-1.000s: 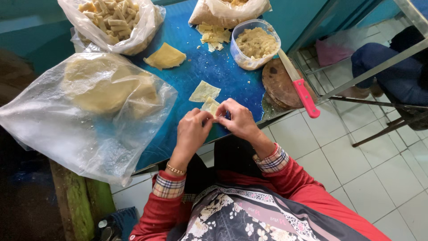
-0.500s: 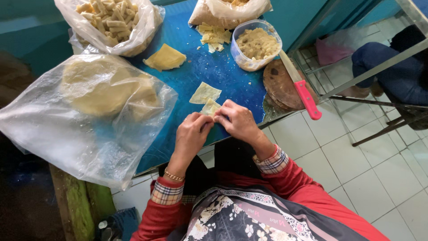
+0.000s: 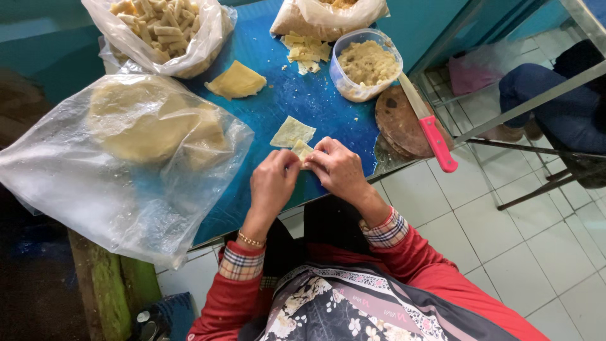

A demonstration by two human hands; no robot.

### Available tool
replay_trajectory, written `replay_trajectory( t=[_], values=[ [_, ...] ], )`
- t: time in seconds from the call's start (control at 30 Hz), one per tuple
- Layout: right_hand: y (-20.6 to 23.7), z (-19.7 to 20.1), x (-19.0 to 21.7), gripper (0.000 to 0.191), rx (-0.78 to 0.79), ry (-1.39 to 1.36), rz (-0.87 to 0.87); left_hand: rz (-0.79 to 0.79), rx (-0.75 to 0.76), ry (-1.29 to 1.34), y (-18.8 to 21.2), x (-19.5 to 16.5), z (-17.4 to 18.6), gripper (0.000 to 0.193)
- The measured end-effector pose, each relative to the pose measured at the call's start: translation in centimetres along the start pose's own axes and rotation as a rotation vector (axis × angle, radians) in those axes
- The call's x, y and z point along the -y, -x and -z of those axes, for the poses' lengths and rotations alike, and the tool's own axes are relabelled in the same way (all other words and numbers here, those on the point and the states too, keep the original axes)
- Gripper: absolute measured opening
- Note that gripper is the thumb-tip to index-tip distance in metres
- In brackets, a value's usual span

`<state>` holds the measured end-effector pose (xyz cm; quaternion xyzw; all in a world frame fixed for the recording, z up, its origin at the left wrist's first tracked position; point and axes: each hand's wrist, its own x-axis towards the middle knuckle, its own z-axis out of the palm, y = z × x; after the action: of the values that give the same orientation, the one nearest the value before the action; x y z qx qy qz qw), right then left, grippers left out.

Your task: The person sits at a blue table and assembles filled pastries. They spoon filling from a plastic bag onto square dough wrappers, then fold and pinch the wrappers closed by hand, setting the folded pastries aside as they work through the stack of wrappers.

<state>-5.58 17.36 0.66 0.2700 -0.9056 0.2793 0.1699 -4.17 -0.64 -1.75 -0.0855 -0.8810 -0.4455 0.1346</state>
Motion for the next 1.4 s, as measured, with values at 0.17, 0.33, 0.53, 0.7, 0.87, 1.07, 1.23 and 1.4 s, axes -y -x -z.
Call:
replay_trajectory(
  t=[0.17, 0.33, 0.53, 0.7, 0.87, 1.07, 1.23, 1.4],
  values=[
    [-0.4, -0.4, 0.0, 0.009, -0.001, 0.057, 0.021, -0.054, -0.045, -0.055, 0.3, 0.1, -0.3, 0.009],
    [0.3, -0.3, 0.3, 0.015, -0.093, 0.151, 0.112, 0.069, 0.059, -0.057, -0.9, 0.4, -0.3, 0.009],
    [0.1, -0.3, -0.3, 0.009, -0.085, 0.087, 0.131, 0.083, 0.056, -0.091, -1.5, 0.3, -0.4, 0.015],
    [-0.4, -0.6, -0.8, 0.007, -0.025, 0.038, 0.029, 0.044, 0.027, -0.004, -0.7, 0.4, 0.1, 0.013],
    [-0.4, -0.4, -0.8, 0.007, -0.032, 0.03, 0.027, 0.019, 0.006, -0.025, -0.3, 0.6, 0.2, 0.009],
    [-1.6, -0.1, -1.6, 0.009, -0.037, 0.039, 0.039, 0.018, 0.035, -0.031, -0.6, 0.8, 0.1, 0.006],
    [-2.7, -0.6, -2.4, 0.024, 0.084, 0.127, 0.166, -0.02, 0.016, -0.065, -0.6, 0.9, 0.0, 0.003],
    [-2.9, -0.4, -2.5, 0.006, 0.102, 0.1, 0.131, -0.045, 0.024, -0.063, -0.6, 1.2, -0.2, 0.004]
  ],
)
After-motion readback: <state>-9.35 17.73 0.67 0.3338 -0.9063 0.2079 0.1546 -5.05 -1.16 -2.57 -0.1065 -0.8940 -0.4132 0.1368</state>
